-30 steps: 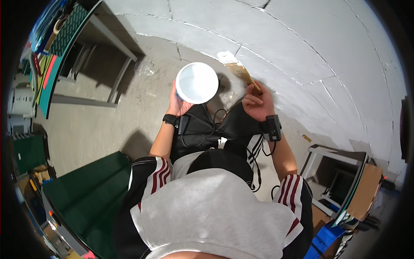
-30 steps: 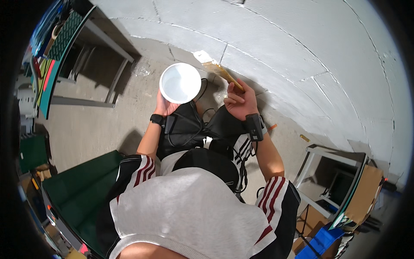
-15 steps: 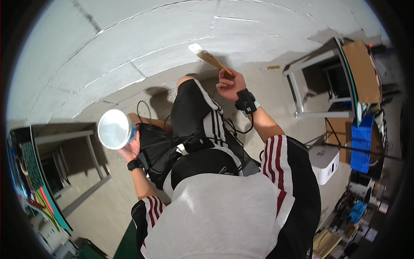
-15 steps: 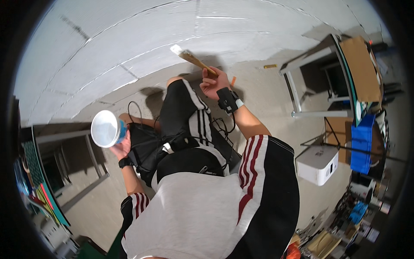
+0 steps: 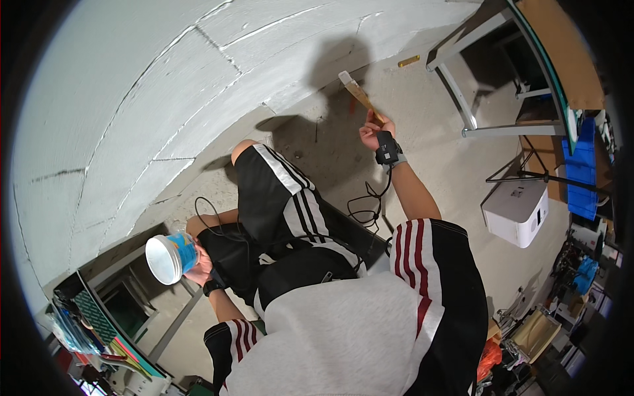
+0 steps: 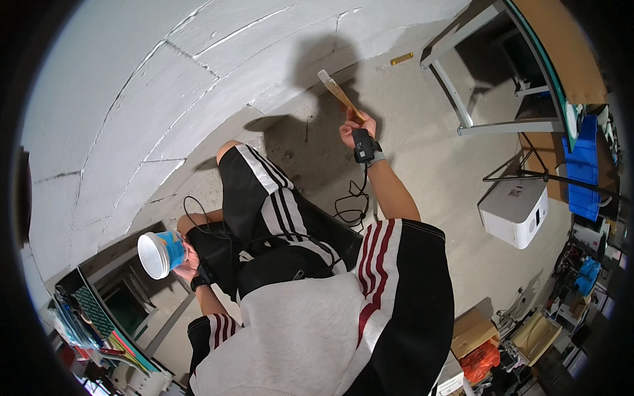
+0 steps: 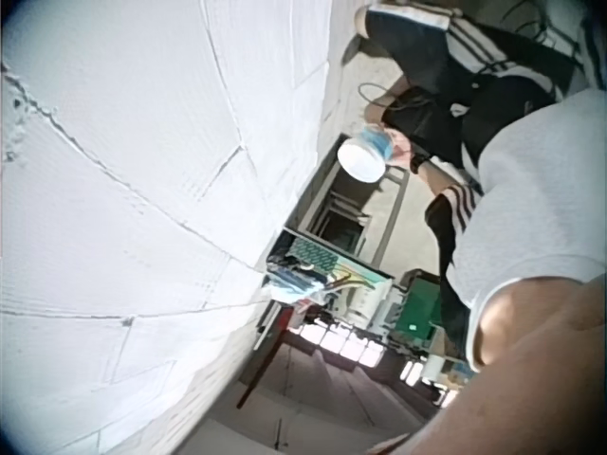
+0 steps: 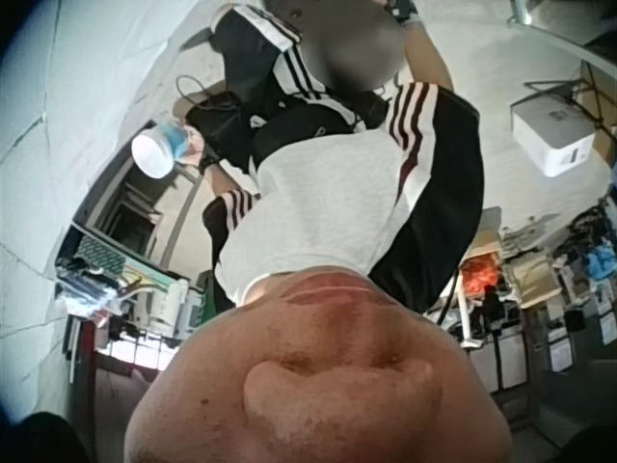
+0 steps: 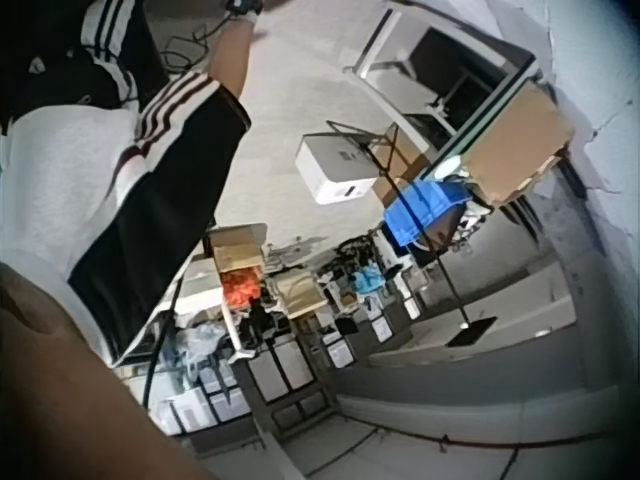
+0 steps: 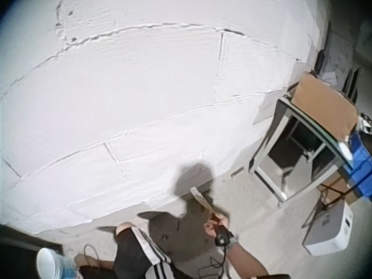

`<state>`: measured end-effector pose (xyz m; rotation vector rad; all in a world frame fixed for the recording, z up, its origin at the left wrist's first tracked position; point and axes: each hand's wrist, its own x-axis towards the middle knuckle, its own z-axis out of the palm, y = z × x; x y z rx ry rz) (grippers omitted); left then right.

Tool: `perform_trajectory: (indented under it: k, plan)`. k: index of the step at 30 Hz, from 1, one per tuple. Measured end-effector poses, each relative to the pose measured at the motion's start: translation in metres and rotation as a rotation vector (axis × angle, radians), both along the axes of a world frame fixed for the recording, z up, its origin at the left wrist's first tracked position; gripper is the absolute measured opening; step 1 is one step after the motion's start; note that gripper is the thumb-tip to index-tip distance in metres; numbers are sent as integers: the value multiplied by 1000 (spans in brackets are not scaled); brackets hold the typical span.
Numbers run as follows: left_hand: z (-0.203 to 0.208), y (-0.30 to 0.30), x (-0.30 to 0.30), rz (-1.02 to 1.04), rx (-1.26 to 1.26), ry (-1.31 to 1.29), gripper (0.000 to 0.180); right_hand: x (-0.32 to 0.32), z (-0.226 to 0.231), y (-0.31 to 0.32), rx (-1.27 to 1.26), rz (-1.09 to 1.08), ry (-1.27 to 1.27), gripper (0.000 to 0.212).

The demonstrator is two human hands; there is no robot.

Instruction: Applying white paint or primer to a cinder block wall using a wooden paintbrush.

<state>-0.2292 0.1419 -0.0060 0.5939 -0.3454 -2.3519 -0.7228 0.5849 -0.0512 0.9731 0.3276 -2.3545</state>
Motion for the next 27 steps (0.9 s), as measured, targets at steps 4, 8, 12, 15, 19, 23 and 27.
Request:
perform_trajectory:
  k: [4, 8, 12, 15, 19, 23, 27]
  plan:
    - [9, 2, -9, -49, 58, 18, 67, 1, -23, 11, -39, -20, 12, 21]
    - [16, -3, -16, -47, 57, -97, 68, 2, -34, 12, -49, -53, -5, 23]
    - [24, -1, -23, -40, 88, -148, 70, -8, -46, 11, -65, -104, -49, 25]
    - [26, 0, -22, -61, 54, -146, 73, -23, -56, 8, -64, -154, -32, 24]
    - [29, 3, -25, -72, 70, -177, 73, -45, -70, -3, -64, -202, 2, 25]
    - [35, 12, -27, -17, 34, -224, 74, -57, -69, -19, -81, -193, 7, 26]
    - [35, 15, -27, 32, 29, -265, 75, -60, -70, -20, -71, -201, 2, 26]
